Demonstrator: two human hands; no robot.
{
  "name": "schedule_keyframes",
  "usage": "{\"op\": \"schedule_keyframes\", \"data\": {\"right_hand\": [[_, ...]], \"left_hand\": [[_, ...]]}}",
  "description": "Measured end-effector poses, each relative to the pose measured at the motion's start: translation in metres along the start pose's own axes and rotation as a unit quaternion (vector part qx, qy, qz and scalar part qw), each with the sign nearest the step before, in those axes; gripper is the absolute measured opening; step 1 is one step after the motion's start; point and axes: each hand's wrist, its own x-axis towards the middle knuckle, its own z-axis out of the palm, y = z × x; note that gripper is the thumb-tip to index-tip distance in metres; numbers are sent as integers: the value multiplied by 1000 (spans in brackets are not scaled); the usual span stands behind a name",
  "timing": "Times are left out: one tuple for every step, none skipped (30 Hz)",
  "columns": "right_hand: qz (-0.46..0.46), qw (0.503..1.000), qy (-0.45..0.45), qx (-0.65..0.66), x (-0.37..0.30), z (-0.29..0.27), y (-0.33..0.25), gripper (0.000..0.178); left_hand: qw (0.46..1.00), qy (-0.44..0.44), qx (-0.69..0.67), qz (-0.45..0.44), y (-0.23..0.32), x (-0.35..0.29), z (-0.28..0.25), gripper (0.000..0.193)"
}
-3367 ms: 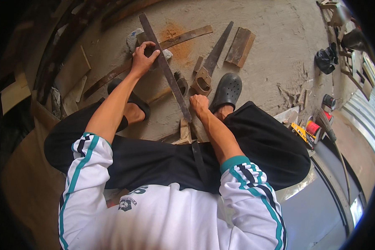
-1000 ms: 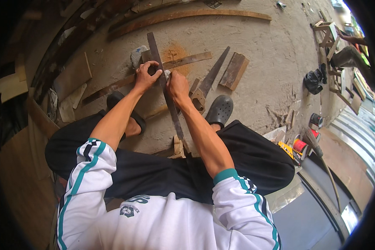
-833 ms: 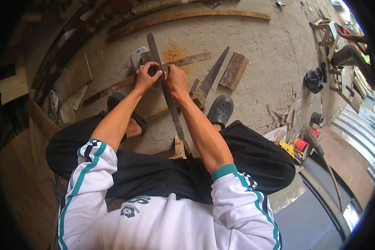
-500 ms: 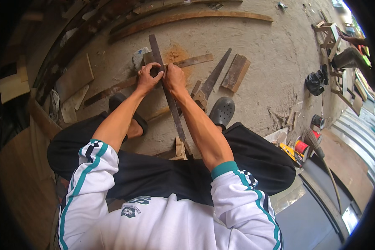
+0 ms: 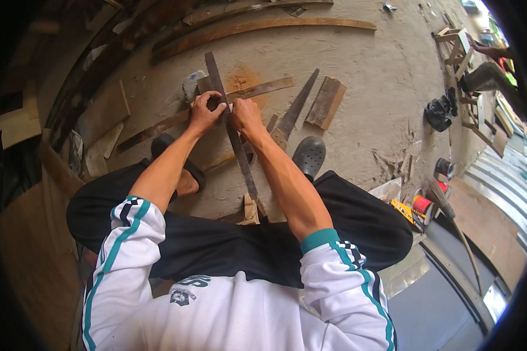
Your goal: The person sits on the floor and uses a hand saw to cut a small piece of wood that is held in place by concrete blocks. They adjust the wood and saw position multiple times to complete the cut.
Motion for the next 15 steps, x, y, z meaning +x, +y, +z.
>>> {"op": "schedule_keyframes", "data": {"right_hand": [[8, 999, -36, -21, -1, -3, 5, 17], [23, 999, -32, -13, -8, -6, 10, 17], [35, 999, -25, -6, -16, -5, 19, 17], [51, 999, -19, 0, -27, -3, 32, 17], [75, 997, 21, 14, -36, -1, 45, 19], [104, 994, 28, 21, -46, -1, 65, 21], [133, 990, 35, 30, -58, -2, 85, 22], [158, 986, 39, 41, -69, -6, 98, 23], [196, 980, 32, 29, -79, -12, 104, 24], [236, 971, 25, 17, -92, -18, 112, 25], [256, 966, 22, 1, -104, -22, 119, 28], [257, 966, 16, -21, -116, -24, 125, 29], [256, 966, 8, -42, -128, -23, 131, 30], [255, 965, 1, -63, -139, -22, 137, 32], [243, 968, 2, -62, -146, -18, 136, 34]], "left_hand": [[1000, -4, 0, -3, 0, -1, -1, 36], [1000, -8, 0, -6, -1, -3, -2, 36], [1000, -10, -1, -7, -1, -1, -4, 36], [1000, -10, -2, -7, 0, -1, -4, 37], [1000, -10, -2, -8, 0, 0, -3, 37], [1000, -10, -5, -9, 2, 0, -2, 37], [1000, -16, -14, -12, 3, 0, -1, 39], [1000, -19, -19, -15, 1, 0, -2, 39], [999, -19, -23, -18, -3, 1, -4, 39], [999, -22, -27, -21, -3, 2, -5, 40], [999, -22, -30, -23, -4, 2, -6, 40], [999, -23, -28, -25, 0, 2, -4, 40], [999, -22, -26, -28, 2, 2, -3, 40], [999, -21, -24, -32, 5, 3, -2, 40], [999, -16, -23, -24, 5, 3, -1, 39]]}}
